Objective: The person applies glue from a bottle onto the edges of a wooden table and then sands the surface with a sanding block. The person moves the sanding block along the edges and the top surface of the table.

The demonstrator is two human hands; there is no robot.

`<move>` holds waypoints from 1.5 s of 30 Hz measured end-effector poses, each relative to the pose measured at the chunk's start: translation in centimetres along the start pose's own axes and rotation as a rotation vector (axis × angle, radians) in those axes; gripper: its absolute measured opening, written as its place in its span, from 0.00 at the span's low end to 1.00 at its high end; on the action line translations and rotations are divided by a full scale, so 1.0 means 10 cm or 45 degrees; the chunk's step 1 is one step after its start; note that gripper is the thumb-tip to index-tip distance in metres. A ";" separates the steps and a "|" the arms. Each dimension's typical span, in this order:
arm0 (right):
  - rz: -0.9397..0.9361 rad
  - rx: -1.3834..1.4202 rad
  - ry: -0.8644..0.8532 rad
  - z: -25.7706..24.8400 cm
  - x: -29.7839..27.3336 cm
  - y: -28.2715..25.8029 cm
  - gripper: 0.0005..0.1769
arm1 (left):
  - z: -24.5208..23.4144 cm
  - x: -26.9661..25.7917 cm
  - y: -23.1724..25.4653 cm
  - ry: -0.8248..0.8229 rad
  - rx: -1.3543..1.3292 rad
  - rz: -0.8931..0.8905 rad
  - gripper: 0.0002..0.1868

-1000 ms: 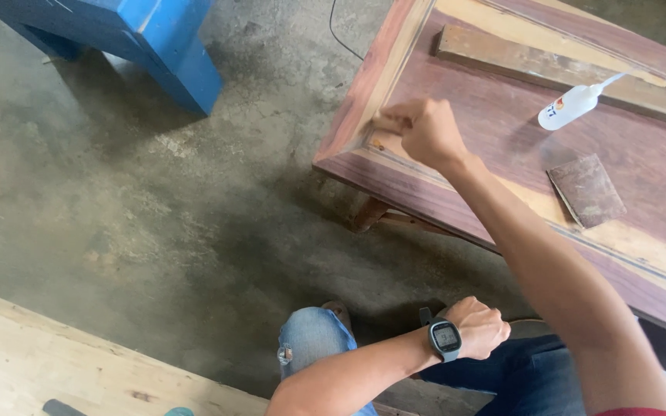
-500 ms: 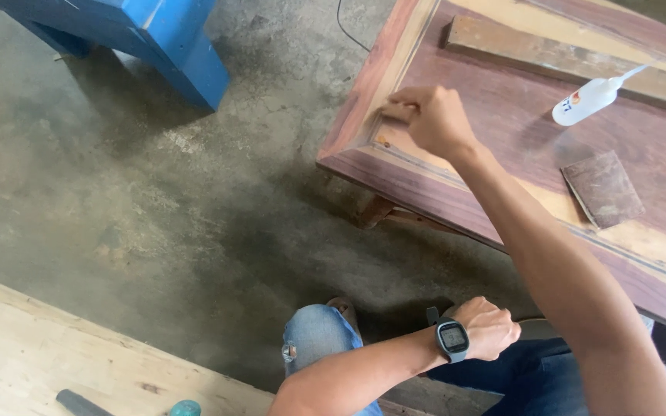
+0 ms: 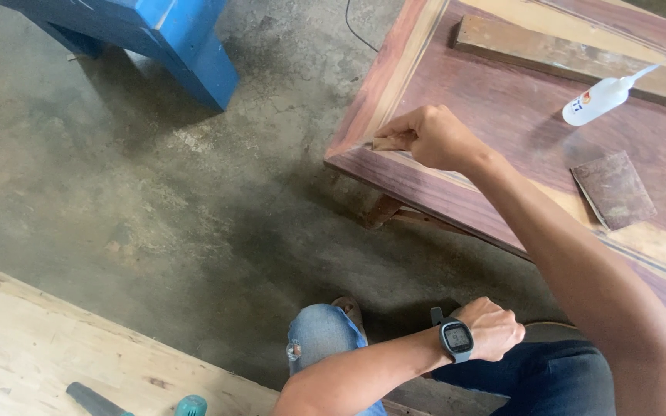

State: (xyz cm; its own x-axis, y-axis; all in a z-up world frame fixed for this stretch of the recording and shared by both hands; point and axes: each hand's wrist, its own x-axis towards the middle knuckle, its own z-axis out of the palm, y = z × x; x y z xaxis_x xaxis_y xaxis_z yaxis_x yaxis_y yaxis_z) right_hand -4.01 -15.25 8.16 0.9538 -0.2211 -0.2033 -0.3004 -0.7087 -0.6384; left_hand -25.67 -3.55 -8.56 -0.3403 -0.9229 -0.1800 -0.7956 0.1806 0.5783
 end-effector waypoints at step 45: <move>-0.281 -0.112 0.168 -0.08 0.02 0.05 0.09 | -0.01 -0.01 0.00 -0.002 0.023 0.006 0.12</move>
State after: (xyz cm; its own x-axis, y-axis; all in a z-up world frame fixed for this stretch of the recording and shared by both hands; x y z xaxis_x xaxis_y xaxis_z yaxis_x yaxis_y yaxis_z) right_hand -3.95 -16.22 8.38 0.9900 -0.1361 0.0357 -0.0893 -0.8038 -0.5881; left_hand -25.60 -3.49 -8.46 -0.3447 -0.9215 -0.1789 -0.8031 0.1908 0.5644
